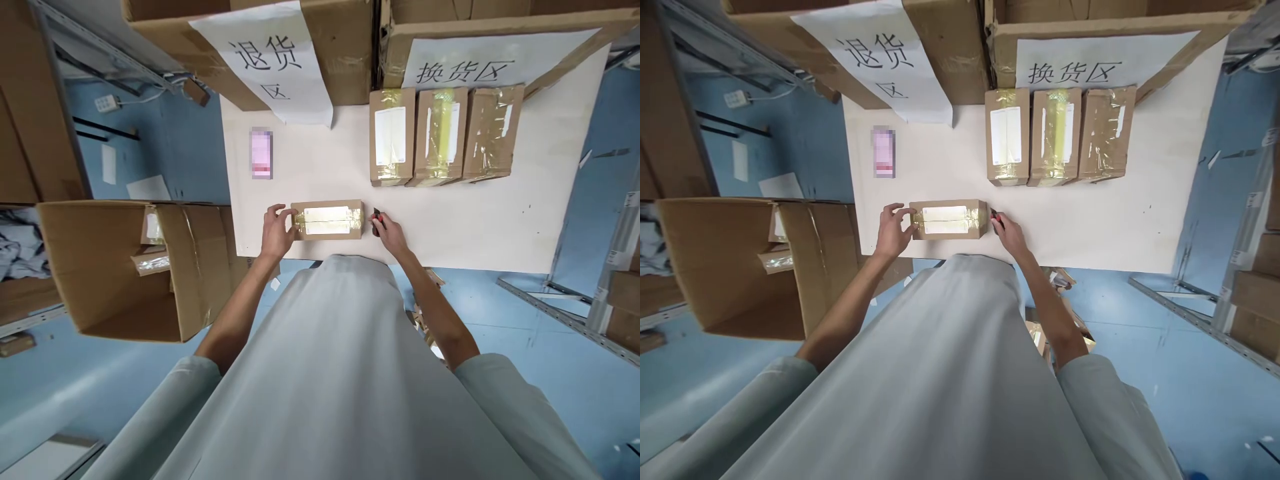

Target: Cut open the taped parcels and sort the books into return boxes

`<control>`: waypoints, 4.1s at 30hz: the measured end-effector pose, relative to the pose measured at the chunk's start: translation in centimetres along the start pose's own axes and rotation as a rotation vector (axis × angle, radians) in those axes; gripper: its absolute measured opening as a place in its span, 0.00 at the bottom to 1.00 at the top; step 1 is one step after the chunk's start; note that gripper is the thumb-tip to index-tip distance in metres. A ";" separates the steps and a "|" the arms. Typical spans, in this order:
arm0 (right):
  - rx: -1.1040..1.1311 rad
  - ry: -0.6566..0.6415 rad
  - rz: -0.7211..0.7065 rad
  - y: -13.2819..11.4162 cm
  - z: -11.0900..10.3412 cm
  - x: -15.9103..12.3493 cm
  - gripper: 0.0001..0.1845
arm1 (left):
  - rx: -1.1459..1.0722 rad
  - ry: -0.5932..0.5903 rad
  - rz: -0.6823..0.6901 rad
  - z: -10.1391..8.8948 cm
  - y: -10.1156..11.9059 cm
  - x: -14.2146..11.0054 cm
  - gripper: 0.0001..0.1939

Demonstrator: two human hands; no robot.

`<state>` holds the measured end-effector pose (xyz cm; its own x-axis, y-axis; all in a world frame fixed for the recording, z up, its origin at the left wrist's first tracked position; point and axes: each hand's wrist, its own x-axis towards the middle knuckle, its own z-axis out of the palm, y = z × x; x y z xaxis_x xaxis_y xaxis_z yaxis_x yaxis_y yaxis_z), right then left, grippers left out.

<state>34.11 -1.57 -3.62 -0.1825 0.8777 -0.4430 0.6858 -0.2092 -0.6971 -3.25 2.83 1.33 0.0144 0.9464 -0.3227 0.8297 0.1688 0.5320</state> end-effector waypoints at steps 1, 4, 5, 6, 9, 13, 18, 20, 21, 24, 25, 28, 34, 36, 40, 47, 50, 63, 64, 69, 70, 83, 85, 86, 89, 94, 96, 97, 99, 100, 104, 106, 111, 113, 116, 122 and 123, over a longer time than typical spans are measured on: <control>0.045 0.032 0.023 0.3 0.0 -0.3 0.30 | 0.014 0.005 0.008 0.0 0.4 0.0 0.17; 0.123 0.110 0.078 1.4 -0.2 -1.3 0.30 | 0.048 0.017 0.086 0.6 2.7 -0.2 0.20; 0.135 0.132 0.097 1.6 -0.3 -1.7 0.30 | 0.059 0.006 0.137 1.2 3.9 -0.3 0.23; 0.146 0.151 0.114 1.8 -0.3 -2.1 0.30 | 0.074 -0.026 0.205 1.9 5.2 -0.4 0.29; 0.180 0.214 0.140 1.9 -0.3 -3.2 0.29 | 0.139 -0.195 0.382 4.5 9.3 -0.3 0.54; 0.182 0.235 0.166 1.0 0.0 -4.4 0.28 | 0.235 -0.341 0.520 6.9 12.8 0.5 0.63; 0.136 0.271 0.197 -1.9 -0.6 -6.0 0.30 | 0.210 -0.310 0.548 4.8 13.1 0.7 0.66; 0.147 0.292 0.189 -3.8 -1.3 -6.9 0.30 | 0.131 -0.261 0.546 2.6 12.5 0.2 0.69; 0.149 0.310 0.185 -4.9 -1.6 -7.4 0.31 | 0.086 -0.234 0.539 1.5 12.1 0.0 0.70; 0.126 0.392 0.168 -8.3 -2.4 -8.6 0.32 | -0.032 -0.186 0.504 -1.4 10.2 -0.5 0.74; 0.114 0.418 0.160 -9.4 -2.5 -8.9 0.33 | -0.063 -0.184 0.492 -2.0 9.3 -0.6 0.75; 0.075 0.431 0.137 -12.1 -2.1 -9.0 0.34 | -0.113 -0.201 0.459 -2.5 6.0 -0.7 0.76; 0.035 0.243 0.140 -16.3 1.5 -7.3 0.33 | -0.157 -0.225 0.394 -2.2 0.7 -1.8 0.73; 0.023 0.208 0.160 -17.5 3.0 -6.8 0.32 | -0.219 -0.245 0.391 -2.6 0.2 -1.7 0.70; -0.054 0.222 0.232 -19.7 5.1 -6.6 0.30 | -0.441 -0.217 0.340 -3.3 0.4 0.5 0.34; -0.115 0.159 0.245 -23.2 6.1 -7.1 0.32 | -0.567 -0.288 0.273 -3.1 1.2 5.6 0.14; -0.193 0.117 0.257 -24.4 6.5 -6.4 0.31 | -0.586 -0.317 0.269 -3.0 1.0 6.0 0.12; -0.414 0.016 0.357 -28.1 6.5 -5.2 0.32 | -0.644 -0.328 0.201 -3.0 1.4 5.2 0.10; -0.430 0.008 0.369 -28.5 6.4 -5.2 0.31 | -0.644 -0.326 0.190 -3.1 1.5 5.1 0.10; -0.483 -0.036 0.413 -30.0 6.0 -4.6 0.29 | -0.672 -0.301 0.166 -3.2 1.5 4.7 0.10; -0.489 -0.044 0.418 -30.2 6.0 -4.5 0.29 | -0.676 -0.299 0.161 -3.2 1.5 4.6 0.10; -0.578 -0.182 0.444 -29.2 5.8 -7.1 0.25 | -0.661 -0.232 0.112 -2.6 1.6 3.1 0.09; -0.589 -0.201 0.439 -28.9 5.9 -7.4 0.26 | -0.662 -0.230 0.096 -2.8 1.7 2.8 0.10; -0.592 -0.208 0.432 -28.8 6.0 -7.5 0.26 | -0.662 -0.229 0.089 -2.8 1.8 2.7 0.11; -0.590 -0.228 0.407 -28.1 6.0 -7.8 0.28 | -0.662 -0.218 0.077 -2.9 1.9 2.1 0.11; -0.580 -0.255 0.375 -27.3 5.9 -8.4 0.30 | -0.661 -0.177 0.058 -2.5 2.0 1.4 0.12; -0.582 -0.257 0.357 -27.0 5.9 -8.7 0.31 | -0.653 -0.158 0.052 -2.4 2.0 1.2 0.12; -0.582 -0.261 0.347 -26.8 5.9 -8.9 0.31 | -0.649 -0.150 0.050 -2.3 2.1 1.1 0.12; -0.584 -0.275 0.328 -26.5 5.8 -9.1 0.31 | -0.646 -0.135 0.043 -2.2 2.2 1.0 0.12; -0.587 -0.282 0.321 -26.4 5.7 -9.1 0.31 | -0.647 -0.127 0.037 -2.2 2.2 1.0 0.12; -0.598 -0.317 0.298 -26.4 5.3 -8.9 0.32 | -0.652 -0.099 0.007 -1.8 2.1 0.9 0.12; -0.605 -0.339 0.277 -26.8 5.2 -8.4 0.33 | -0.648 -0.084 -0.002 -1.6 2.1 0.9 0.12; -0.651 -0.327 0.170 -27.5 6.0 -7.3 0.37 | -0.628 -0.054 -0.003 -1.4 2.7 1.3 0.10; -0.673 -0.317 0.119 -26.9 6.1 -7.1 0.38 | -0.623 -0.059 0.003 -1.5 3.2 1.5 0.10; -0.701 -0.337 0.018 -25.1 5.3 -6.8 0.39 | -0.606 -0.076 0.002 -1.5 3.9 1.8 0.10; -0.696 -0.362 -0.072 -22.0 3.2 -6.3 0.39 | -0.541 -0.107 0.032 -1.3 4.3 2.3 0.10; -0.684 -0.358 -0.067 -21.8 2.9 -6.5 0.39 | -0.530 -0.123 0.037 -1.4 4.2 2.3 0.10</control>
<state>18.27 -3.94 12.80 -0.3755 0.6622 -0.6484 0.9266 0.2544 -0.2768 -0.49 6.11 3.89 0.1294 0.9205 -0.3686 0.4326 0.2821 0.8563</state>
